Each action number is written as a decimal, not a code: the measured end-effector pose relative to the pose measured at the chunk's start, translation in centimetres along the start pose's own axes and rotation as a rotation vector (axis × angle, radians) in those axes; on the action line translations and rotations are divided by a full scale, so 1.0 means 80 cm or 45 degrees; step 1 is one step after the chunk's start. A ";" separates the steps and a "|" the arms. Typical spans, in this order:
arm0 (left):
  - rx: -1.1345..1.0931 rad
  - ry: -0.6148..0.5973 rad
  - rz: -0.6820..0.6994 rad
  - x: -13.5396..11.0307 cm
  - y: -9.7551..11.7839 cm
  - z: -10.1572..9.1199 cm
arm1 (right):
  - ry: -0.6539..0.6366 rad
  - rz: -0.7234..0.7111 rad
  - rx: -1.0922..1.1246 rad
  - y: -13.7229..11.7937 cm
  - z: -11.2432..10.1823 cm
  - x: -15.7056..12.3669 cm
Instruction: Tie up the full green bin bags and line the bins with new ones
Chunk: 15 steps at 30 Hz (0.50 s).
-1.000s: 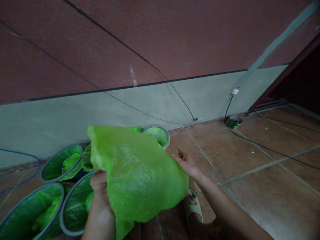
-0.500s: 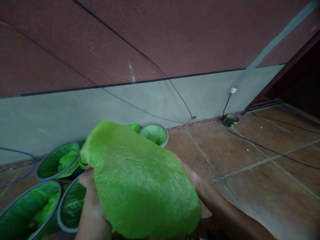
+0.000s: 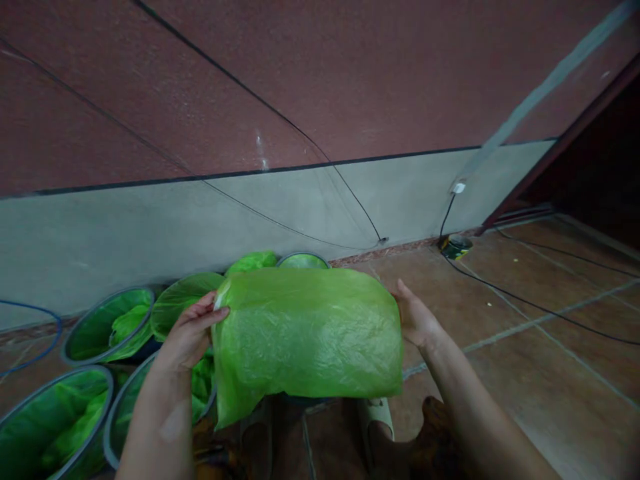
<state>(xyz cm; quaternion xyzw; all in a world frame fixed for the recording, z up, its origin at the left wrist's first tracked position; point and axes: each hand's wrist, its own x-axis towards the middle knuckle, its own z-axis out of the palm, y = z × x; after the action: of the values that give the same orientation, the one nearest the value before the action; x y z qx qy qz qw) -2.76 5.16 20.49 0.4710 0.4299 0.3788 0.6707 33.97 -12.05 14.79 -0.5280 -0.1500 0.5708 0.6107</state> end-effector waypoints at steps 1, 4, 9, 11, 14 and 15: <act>0.012 -0.018 -0.007 0.000 -0.001 0.002 | -0.010 0.017 0.001 0.003 0.004 -0.001; 0.005 -0.011 -0.015 0.004 -0.003 0.005 | 0.230 -0.096 0.037 0.010 0.006 0.001; -0.041 0.166 -0.026 0.012 -0.008 0.002 | 0.362 -0.248 0.046 0.011 -0.008 0.008; -0.045 0.205 -0.027 0.014 -0.010 0.001 | 0.384 -0.289 0.035 0.009 -0.013 0.009; -0.044 0.192 0.008 0.015 -0.013 0.003 | 0.413 -0.374 0.026 0.006 -0.017 0.010; -0.038 0.188 0.032 0.015 -0.013 0.003 | 0.401 -0.388 0.014 0.005 -0.018 0.010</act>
<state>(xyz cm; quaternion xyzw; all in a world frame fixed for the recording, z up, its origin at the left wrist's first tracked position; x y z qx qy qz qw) -1.98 5.89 19.27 0.4372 0.4666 0.4271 0.6393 35.10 -12.16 13.55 -0.5785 -0.1277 0.3830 0.7087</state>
